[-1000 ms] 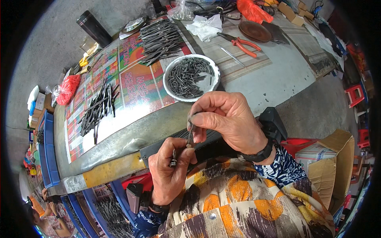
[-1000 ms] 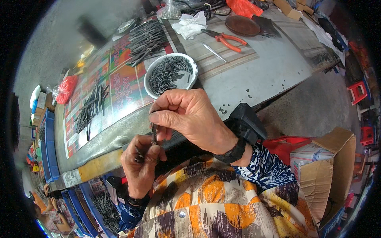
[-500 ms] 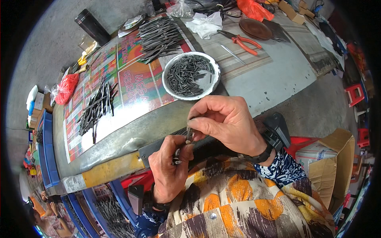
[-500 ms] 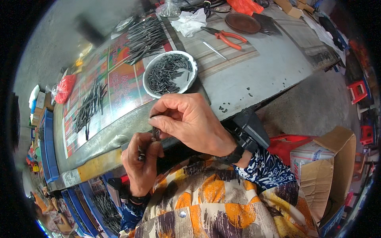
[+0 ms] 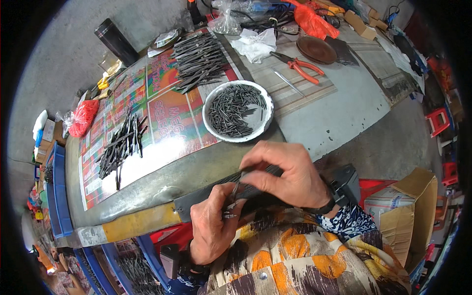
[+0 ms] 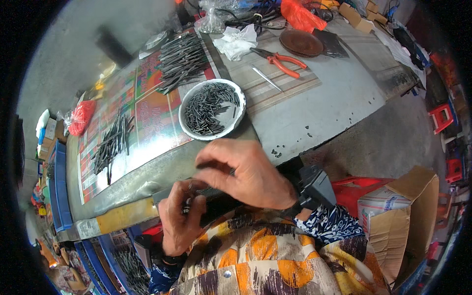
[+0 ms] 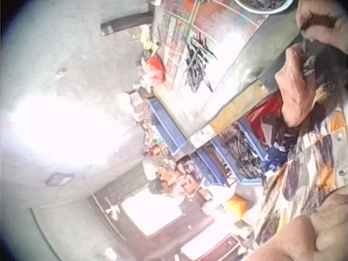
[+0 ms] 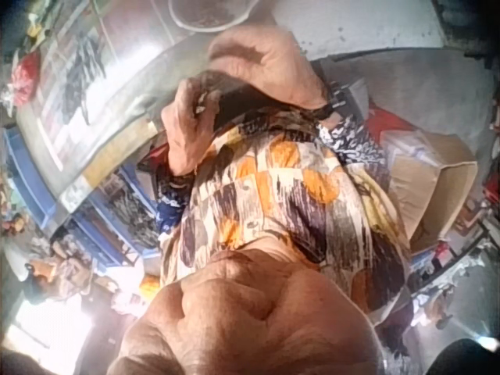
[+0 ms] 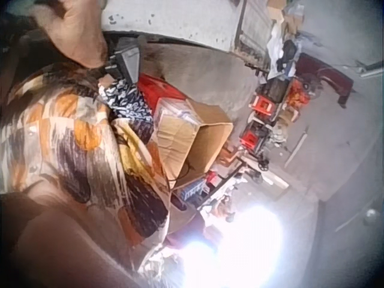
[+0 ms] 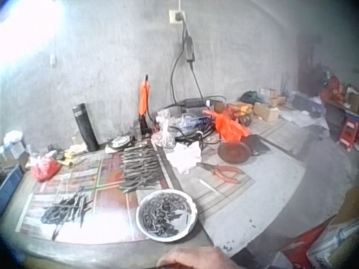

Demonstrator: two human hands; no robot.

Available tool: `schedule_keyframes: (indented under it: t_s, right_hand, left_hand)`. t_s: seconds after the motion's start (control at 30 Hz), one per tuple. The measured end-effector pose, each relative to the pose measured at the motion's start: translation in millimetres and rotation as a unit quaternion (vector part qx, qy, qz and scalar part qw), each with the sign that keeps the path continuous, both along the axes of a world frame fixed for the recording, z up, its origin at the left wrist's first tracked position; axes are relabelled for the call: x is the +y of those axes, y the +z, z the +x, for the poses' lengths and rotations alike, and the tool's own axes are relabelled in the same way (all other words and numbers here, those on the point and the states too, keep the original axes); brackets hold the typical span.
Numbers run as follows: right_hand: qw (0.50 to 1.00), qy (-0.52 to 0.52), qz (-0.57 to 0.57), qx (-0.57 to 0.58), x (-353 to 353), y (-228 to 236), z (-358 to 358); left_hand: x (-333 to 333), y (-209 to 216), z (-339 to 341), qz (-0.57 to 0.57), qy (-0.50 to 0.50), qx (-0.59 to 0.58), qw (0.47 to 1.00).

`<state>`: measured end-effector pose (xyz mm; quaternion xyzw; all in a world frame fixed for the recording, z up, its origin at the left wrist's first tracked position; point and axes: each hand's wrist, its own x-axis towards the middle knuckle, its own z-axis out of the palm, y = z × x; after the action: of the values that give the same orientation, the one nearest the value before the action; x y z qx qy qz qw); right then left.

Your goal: The person repeatedly picks small fasteners from a white bowl and slides them onto thin black rods held in the left hand. The rods are placed on the table after each fastener is added. The process continues throughout the clip with no other tools used.

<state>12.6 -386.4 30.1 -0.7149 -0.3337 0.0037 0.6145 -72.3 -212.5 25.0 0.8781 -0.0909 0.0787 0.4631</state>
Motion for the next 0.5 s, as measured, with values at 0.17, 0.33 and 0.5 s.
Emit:
schedule_keyframes:
  t_s: [0.17,0.33,0.5]
  right_hand:
    - [0.976,-0.158,-0.129,-0.076,-18,-7,35]
    - [0.912,-0.24,-0.261,-0.206,-18,-16,60]
    - [0.866,-0.249,-0.356,-0.247,-6,-20,66]
  left_hand:
    - [18,12,-2,-0.155,0.01,0.063,0.986]
    - [30,13,-4,-0.275,0.106,0.089,0.951]
    - [47,13,2,-0.329,0.124,0.078,0.933]
